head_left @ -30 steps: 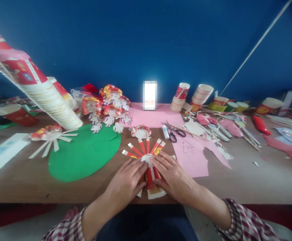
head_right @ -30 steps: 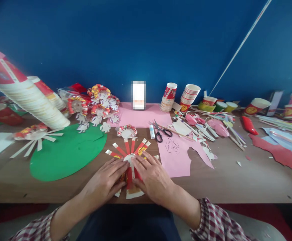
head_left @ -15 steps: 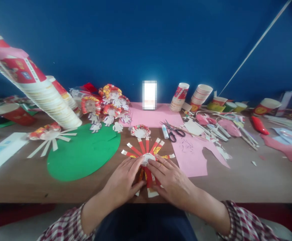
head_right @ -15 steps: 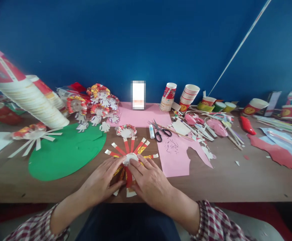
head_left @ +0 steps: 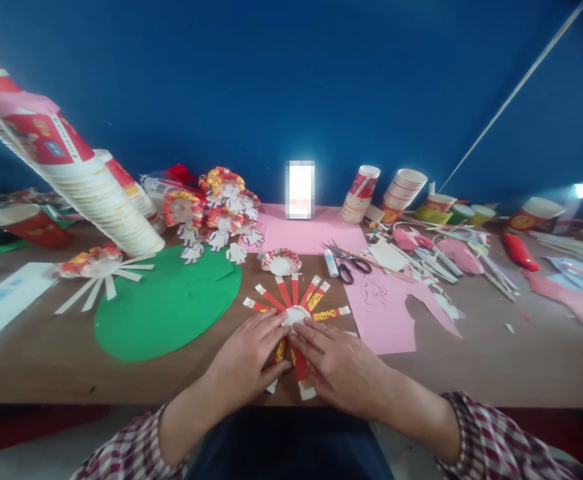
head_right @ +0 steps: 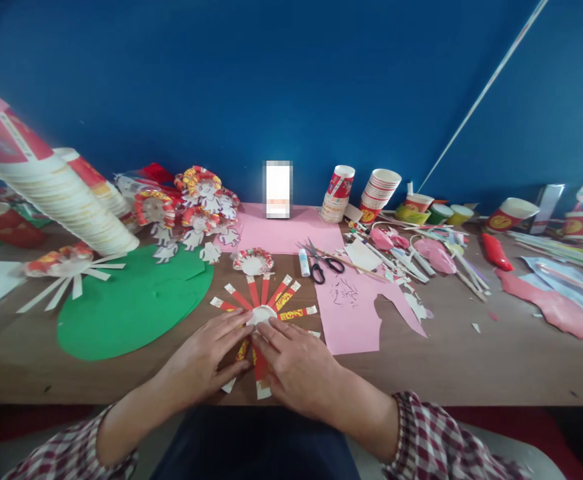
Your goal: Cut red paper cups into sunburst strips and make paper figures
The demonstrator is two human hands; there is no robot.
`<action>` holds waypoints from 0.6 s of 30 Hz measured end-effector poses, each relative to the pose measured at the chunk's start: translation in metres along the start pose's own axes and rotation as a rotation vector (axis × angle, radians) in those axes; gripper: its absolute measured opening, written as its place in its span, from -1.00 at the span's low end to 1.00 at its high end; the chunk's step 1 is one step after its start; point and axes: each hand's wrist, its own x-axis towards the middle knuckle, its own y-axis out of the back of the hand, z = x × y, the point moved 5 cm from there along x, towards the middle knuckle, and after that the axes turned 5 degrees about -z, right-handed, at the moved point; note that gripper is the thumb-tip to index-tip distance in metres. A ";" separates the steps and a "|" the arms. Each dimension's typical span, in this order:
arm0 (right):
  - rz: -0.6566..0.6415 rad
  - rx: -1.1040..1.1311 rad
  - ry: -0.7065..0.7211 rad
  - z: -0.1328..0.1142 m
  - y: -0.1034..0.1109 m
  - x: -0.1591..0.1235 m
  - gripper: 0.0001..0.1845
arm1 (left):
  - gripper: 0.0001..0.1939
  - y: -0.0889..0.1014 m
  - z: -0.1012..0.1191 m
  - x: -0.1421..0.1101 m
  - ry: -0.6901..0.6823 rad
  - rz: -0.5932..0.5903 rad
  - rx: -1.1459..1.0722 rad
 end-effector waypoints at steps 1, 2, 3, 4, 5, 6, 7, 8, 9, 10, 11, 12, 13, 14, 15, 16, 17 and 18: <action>0.002 -0.003 0.000 -0.001 -0.001 0.000 -0.36 | -0.52 0.000 0.000 0.000 0.003 -0.007 0.013; 0.008 -0.007 0.001 -0.001 -0.001 -0.001 -0.36 | -0.53 0.000 0.001 0.000 0.005 -0.012 0.026; 0.011 -0.012 0.001 -0.002 -0.001 -0.001 -0.36 | -0.54 0.000 0.001 0.000 0.006 -0.017 0.040; 0.012 -0.017 0.002 -0.002 -0.001 -0.001 -0.37 | -0.54 0.000 0.002 0.000 0.006 -0.022 0.053; 0.012 -0.022 0.001 -0.003 -0.001 -0.001 -0.37 | -0.55 0.001 0.003 0.001 0.007 -0.030 0.067; 0.011 -0.027 -0.001 -0.003 -0.001 -0.001 -0.37 | -0.56 0.001 0.004 0.002 0.008 -0.041 0.081; 0.008 -0.033 0.000 -0.003 -0.002 -0.001 -0.38 | -0.54 0.002 0.005 0.003 0.008 -0.051 0.097; 0.008 -0.038 0.000 -0.004 -0.002 -0.001 -0.39 | -0.51 0.003 0.006 0.005 0.007 -0.062 0.113; 0.011 -0.043 -0.001 -0.004 -0.002 -0.001 -0.40 | -0.45 0.004 0.006 0.006 0.003 -0.072 0.127; 0.017 -0.048 0.000 -0.005 -0.001 -0.001 -0.42 | -0.38 0.004 0.007 0.008 -0.006 -0.081 0.138; 0.025 -0.053 -0.002 -0.005 -0.001 -0.001 -0.43 | -0.33 0.004 0.008 0.010 -0.018 -0.091 0.145; 0.032 -0.057 -0.004 -0.006 -0.001 -0.001 -0.45 | -0.31 0.003 0.008 0.012 -0.030 -0.100 0.150; 0.038 -0.059 -0.006 -0.006 -0.001 -0.001 -0.46 | -0.32 0.002 0.009 0.014 -0.039 -0.110 0.155; 0.039 -0.059 -0.007 -0.006 -0.001 0.000 -0.47 | -0.35 0.000 0.008 0.015 -0.043 -0.119 0.158; 0.038 -0.057 -0.007 -0.006 0.000 0.000 -0.46 | -0.39 -0.002 0.008 0.016 -0.039 -0.128 0.158; 0.034 -0.052 -0.005 -0.006 0.000 0.001 -0.46 | -0.41 -0.004 0.007 0.016 -0.031 -0.138 0.153; 0.029 -0.043 -0.004 -0.006 0.001 0.001 -0.45 | -0.42 -0.006 0.006 0.016 -0.020 -0.147 0.142; 0.025 -0.032 -0.002 -0.006 0.002 0.002 -0.44 | -0.42 -0.007 0.005 0.016 -0.010 -0.154 0.127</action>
